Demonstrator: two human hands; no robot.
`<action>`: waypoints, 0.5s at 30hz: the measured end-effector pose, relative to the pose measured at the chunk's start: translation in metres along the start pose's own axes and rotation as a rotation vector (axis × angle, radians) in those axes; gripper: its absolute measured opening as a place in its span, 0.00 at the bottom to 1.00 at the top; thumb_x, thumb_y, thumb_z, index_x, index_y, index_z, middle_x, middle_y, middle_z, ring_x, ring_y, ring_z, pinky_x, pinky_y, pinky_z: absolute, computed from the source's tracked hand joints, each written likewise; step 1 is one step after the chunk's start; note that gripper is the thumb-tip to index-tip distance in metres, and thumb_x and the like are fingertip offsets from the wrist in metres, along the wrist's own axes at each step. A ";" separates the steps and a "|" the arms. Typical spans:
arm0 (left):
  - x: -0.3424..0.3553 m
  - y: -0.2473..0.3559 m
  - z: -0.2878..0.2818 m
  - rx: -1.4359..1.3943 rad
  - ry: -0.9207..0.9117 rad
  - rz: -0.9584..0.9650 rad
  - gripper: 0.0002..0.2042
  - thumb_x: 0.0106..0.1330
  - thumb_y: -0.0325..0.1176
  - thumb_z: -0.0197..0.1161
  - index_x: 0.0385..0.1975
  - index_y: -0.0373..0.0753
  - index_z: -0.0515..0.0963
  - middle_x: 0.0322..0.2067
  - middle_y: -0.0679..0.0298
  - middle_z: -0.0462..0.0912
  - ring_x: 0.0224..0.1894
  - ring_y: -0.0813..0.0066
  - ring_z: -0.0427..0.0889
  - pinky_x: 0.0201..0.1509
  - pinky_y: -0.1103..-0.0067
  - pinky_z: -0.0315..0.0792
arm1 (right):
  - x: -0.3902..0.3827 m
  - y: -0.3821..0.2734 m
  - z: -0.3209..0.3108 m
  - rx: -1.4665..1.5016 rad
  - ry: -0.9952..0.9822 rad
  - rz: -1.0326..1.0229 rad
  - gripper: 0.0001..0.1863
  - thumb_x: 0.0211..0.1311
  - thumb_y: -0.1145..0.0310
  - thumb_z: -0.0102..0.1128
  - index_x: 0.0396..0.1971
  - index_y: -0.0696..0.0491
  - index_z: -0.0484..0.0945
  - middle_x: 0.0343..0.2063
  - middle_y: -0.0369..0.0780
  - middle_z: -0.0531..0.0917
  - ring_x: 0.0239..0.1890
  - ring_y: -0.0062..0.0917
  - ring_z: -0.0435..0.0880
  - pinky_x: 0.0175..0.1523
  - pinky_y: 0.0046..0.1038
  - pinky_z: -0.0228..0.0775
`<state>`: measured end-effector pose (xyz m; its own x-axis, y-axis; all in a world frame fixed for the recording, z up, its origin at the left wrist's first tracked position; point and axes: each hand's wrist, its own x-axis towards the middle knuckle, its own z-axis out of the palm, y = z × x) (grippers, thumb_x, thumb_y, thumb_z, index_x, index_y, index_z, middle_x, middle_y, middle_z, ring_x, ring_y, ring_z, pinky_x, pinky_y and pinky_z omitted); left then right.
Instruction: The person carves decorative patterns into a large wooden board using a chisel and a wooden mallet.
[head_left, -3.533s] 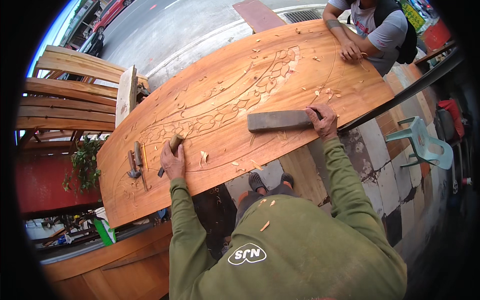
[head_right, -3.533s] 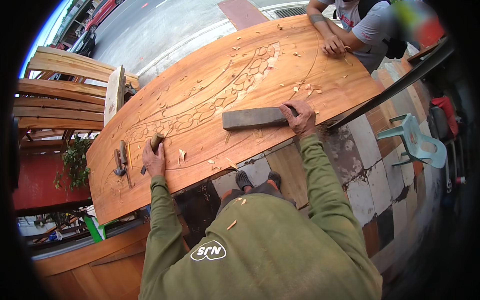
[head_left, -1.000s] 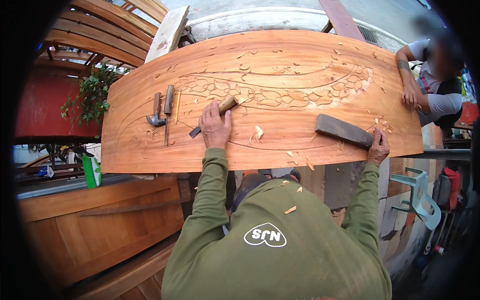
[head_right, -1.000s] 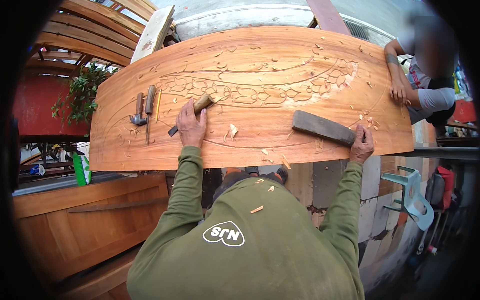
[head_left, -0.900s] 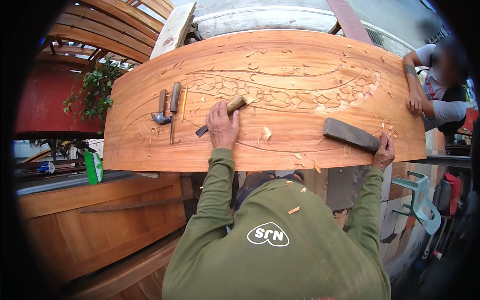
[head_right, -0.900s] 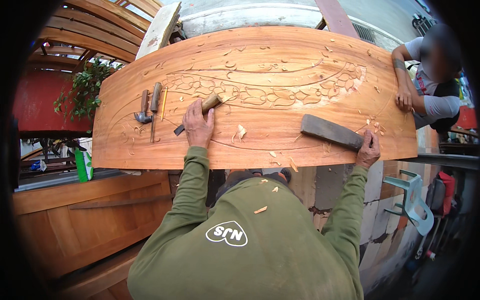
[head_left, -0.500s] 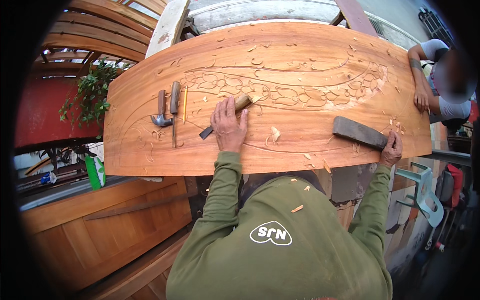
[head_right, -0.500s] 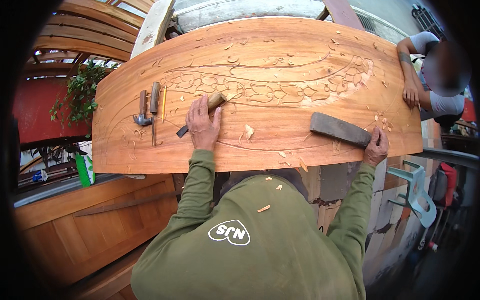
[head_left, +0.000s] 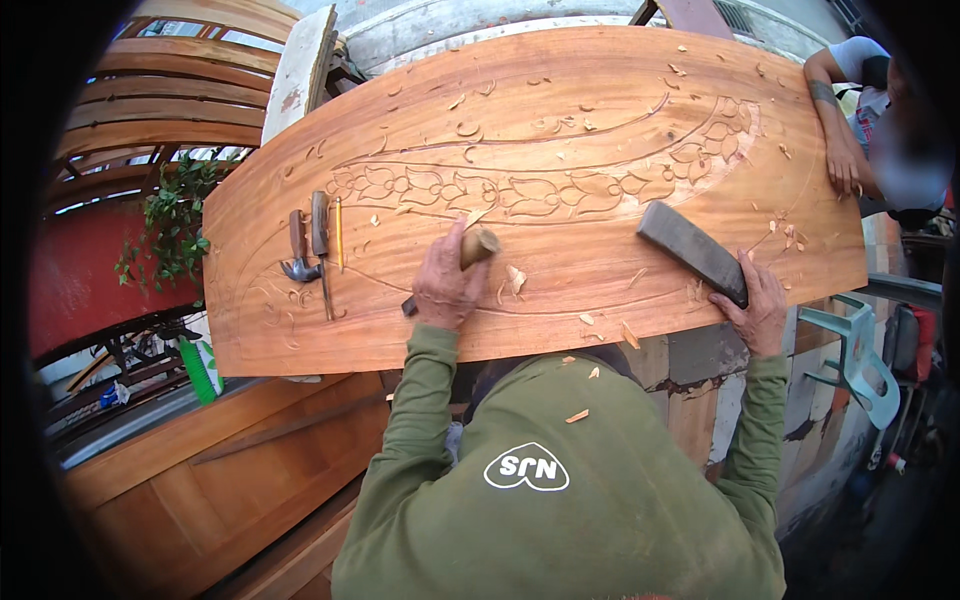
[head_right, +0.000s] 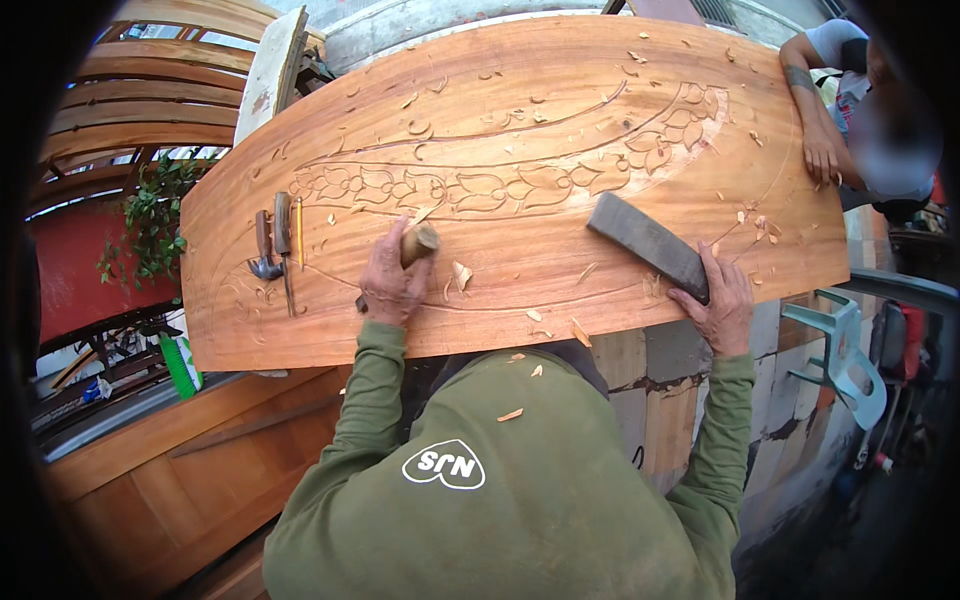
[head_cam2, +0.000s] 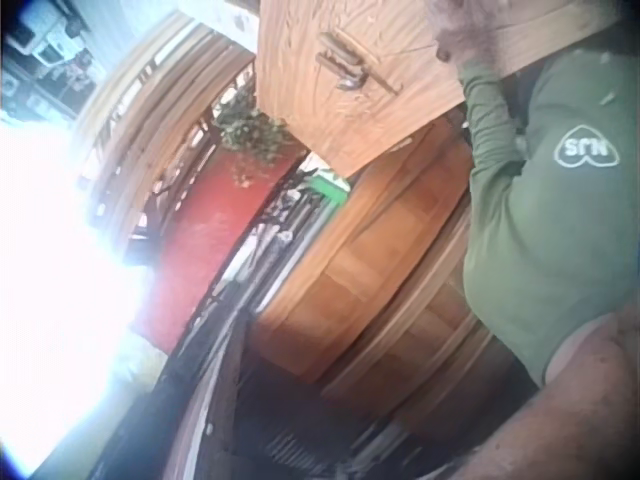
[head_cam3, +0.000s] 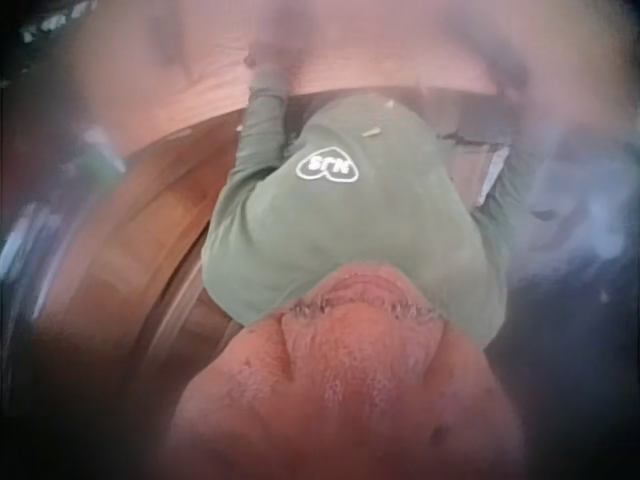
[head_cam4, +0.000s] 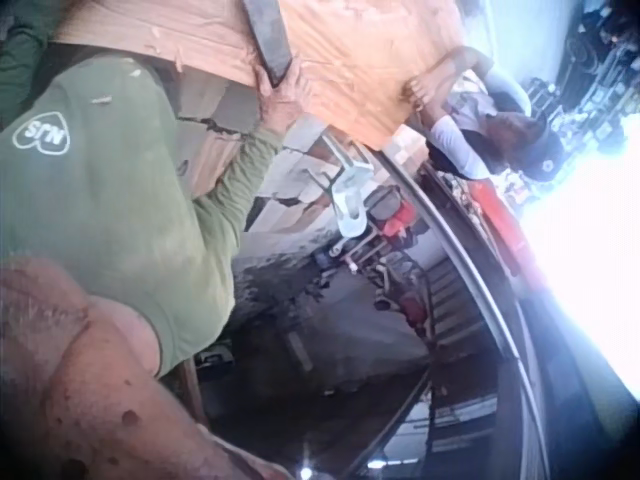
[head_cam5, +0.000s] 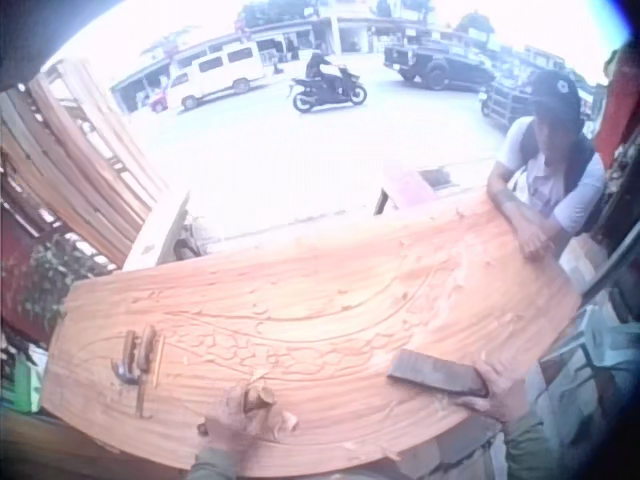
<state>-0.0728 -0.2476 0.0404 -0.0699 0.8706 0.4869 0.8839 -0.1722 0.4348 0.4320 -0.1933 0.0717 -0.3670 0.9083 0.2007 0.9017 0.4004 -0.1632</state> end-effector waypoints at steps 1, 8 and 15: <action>0.008 0.014 -0.001 -0.003 -0.016 0.007 0.34 0.64 0.38 0.77 0.71 0.45 0.73 0.45 0.55 0.85 0.42 0.55 0.87 0.41 0.65 0.83 | -0.004 -0.007 0.001 0.038 0.009 0.051 0.40 0.56 0.47 0.81 0.64 0.54 0.79 0.47 0.45 0.86 0.49 0.42 0.86 0.56 0.42 0.75; 0.061 0.078 0.017 -0.234 -0.329 0.440 0.22 0.58 0.35 0.78 0.53 0.46 0.81 0.38 0.63 0.82 0.38 0.63 0.85 0.39 0.68 0.80 | -0.036 -0.089 0.000 0.251 0.099 0.466 0.42 0.56 0.47 0.83 0.62 0.59 0.76 0.44 0.45 0.85 0.47 0.44 0.86 0.52 0.41 0.78; 0.084 0.081 0.064 -0.636 -0.479 0.896 0.12 0.61 0.35 0.70 0.43 0.45 0.79 0.31 0.64 0.74 0.35 0.62 0.79 0.38 0.66 0.75 | -0.088 -0.234 0.009 1.614 0.314 0.814 0.38 0.56 0.54 0.87 0.58 0.55 0.73 0.43 0.36 0.82 0.42 0.20 0.82 0.49 0.26 0.76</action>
<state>0.0226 -0.1593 0.0683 0.7522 0.3847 0.5351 0.1342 -0.8843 0.4472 0.2513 -0.3663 0.0839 0.2208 0.9363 -0.2733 -0.3303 -0.1919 -0.9242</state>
